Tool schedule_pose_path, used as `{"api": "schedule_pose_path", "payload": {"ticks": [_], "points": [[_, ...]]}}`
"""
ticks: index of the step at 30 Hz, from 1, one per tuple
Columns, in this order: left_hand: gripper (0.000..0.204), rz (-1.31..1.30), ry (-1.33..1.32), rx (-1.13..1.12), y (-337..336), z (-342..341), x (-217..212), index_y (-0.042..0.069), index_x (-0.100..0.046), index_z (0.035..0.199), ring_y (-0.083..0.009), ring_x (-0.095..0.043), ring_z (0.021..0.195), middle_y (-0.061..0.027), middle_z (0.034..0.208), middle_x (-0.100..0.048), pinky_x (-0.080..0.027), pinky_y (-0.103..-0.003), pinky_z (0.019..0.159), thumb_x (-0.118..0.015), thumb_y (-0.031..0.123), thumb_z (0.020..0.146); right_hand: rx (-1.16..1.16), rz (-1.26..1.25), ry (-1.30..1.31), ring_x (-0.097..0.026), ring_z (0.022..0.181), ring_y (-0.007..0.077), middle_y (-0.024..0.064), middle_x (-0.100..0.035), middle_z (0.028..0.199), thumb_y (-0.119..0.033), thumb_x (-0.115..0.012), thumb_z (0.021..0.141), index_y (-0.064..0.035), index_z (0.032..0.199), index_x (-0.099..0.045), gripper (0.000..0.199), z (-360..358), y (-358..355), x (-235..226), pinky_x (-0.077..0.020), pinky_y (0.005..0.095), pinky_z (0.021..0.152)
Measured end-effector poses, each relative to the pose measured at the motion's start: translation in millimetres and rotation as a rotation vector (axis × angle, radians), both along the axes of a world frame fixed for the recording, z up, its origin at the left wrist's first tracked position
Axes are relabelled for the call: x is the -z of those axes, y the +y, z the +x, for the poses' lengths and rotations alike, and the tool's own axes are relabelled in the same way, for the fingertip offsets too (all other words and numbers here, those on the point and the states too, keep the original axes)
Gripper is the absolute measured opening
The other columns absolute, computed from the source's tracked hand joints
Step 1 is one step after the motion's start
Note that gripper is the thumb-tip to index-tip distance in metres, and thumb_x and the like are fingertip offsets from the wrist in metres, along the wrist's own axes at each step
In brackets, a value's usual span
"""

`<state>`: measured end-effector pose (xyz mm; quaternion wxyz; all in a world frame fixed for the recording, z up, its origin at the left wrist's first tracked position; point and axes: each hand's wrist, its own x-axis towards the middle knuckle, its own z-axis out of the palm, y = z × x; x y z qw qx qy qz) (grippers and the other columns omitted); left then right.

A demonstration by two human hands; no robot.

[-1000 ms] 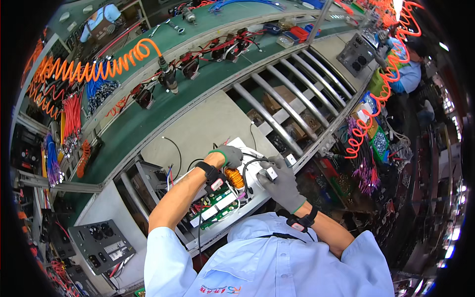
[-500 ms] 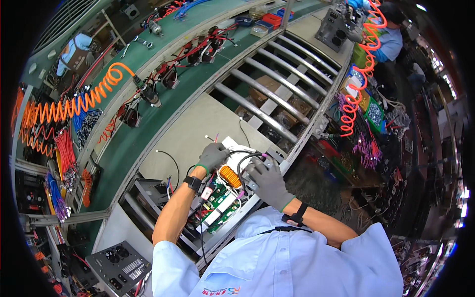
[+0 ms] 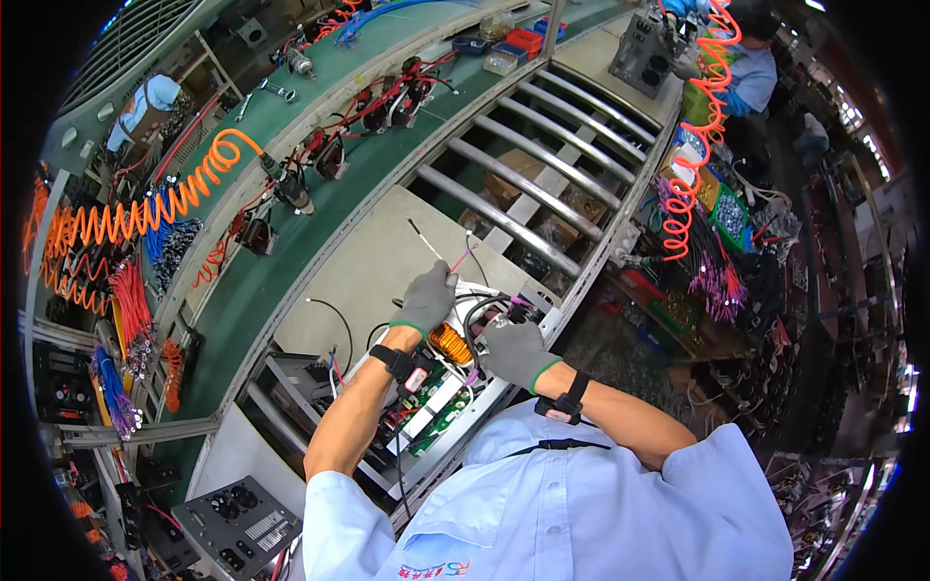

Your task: Assemble and wire electronic components inside a metal chassis on a factory conveyor line.

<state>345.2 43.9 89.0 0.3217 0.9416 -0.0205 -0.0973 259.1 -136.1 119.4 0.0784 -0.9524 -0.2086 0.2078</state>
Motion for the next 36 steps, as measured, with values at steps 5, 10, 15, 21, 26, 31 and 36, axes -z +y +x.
{"api": "schedule_pose_path", "payload": {"ticks": [5,10,15,21,26,31,36], "points": [[0.035,-0.022,0.132,0.07,12,-6,-2,0.0,-0.057,0.109,-0.0438,-0.064,0.094,-0.0289,0.099,-0.065,-0.049,-0.05,0.082,-0.057,0.031,0.093,0.089,-0.012,0.105,-0.072,0.084,0.0313,0.0139,-0.073,0.092,-0.015,-0.061,0.081,-0.0006,0.104,-0.064,0.027,1,5,-11,-0.0546,0.0432,0.069],[0.034,0.446,-0.025,0.251,15,-29,-14,0.005,-0.062,0.112,-0.0373,-0.059,0.11,-0.0208,0.114,-0.063,-0.051,-0.046,0.088,-0.06,0.027,0.087,0.08,-0.004,0.082,-0.073,0.085,0.0312,0.0131,-0.073,0.093,-0.013,-0.062,0.08,-0.0013,0.112,-0.063,0.034,1,4,-2,-0.0553,0.042,0.069],[0.033,0.59,0.118,0.128,48,-20,-11,0.008,-0.064,0.112,-0.0361,-0.056,0.114,-0.0162,0.12,-0.06,-0.05,-0.048,0.09,-0.063,0.027,0.084,-0.042,-0.101,0.181,-0.069,0.1,0.0293,0.0123,-0.07,0.111,-0.016,-0.055,0.086,-0.0158,0.119,-0.064,0.034,6,13,-8,-0.0534,0.0447,0.077],[0.031,0.133,-0.153,0.179,54,-15,-14,0.004,-0.067,0.107,-0.0325,-0.062,0.102,-0.0166,0.105,-0.068,-0.049,-0.043,0.09,-0.057,0.025,0.088,-0.088,-0.201,0.189,-0.071,0.094,0.0301,0.0114,-0.073,0.1,-0.02,-0.058,0.081,-0.0132,0.111,-0.068,0.033,15,12,9,-0.0545,0.0439,0.075],[0.031,-0.154,0.142,0.246,28,-12,5,0.002,-0.064,0.107,-0.0372,-0.062,0.094,-0.0186,0.103,-0.067,-0.048,-0.043,0.086,-0.053,0.026,0.092,-0.041,-0.11,0.238,-0.069,0.095,0.0325,0.0137,-0.071,0.104,-0.022,-0.059,0.081,-0.0103,0.113,-0.067,0.035,17,10,11,-0.055,0.0445,0.079],[0.024,-0.079,-0.134,0.236,13,-1,9,0.002,-0.061,0.098,-0.0421,-0.06,0.088,-0.0226,0.094,-0.065,-0.047,-0.046,0.078,-0.049,0.023,0.094,-0.014,-0.053,0.287,-0.068,0.099,0.0332,0.0157,-0.07,0.109,-0.019,-0.058,0.081,-0.0072,0.111,-0.069,0.033,33,-2,12,-0.0543,0.0441,0.08],[0.024,-0.071,-0.097,0.236,-19,18,-6,0.004,-0.063,0.098,-0.0416,-0.062,0.087,-0.0205,0.091,-0.067,-0.048,-0.049,0.078,-0.053,0.025,0.092,-0.093,-0.026,0.314,-0.069,0.096,0.0351,0.0182,-0.071,0.101,-0.02,-0.059,0.081,-0.0041,0.097,-0.074,0.027,40,-21,11,-0.0533,0.0431,0.082]]}}
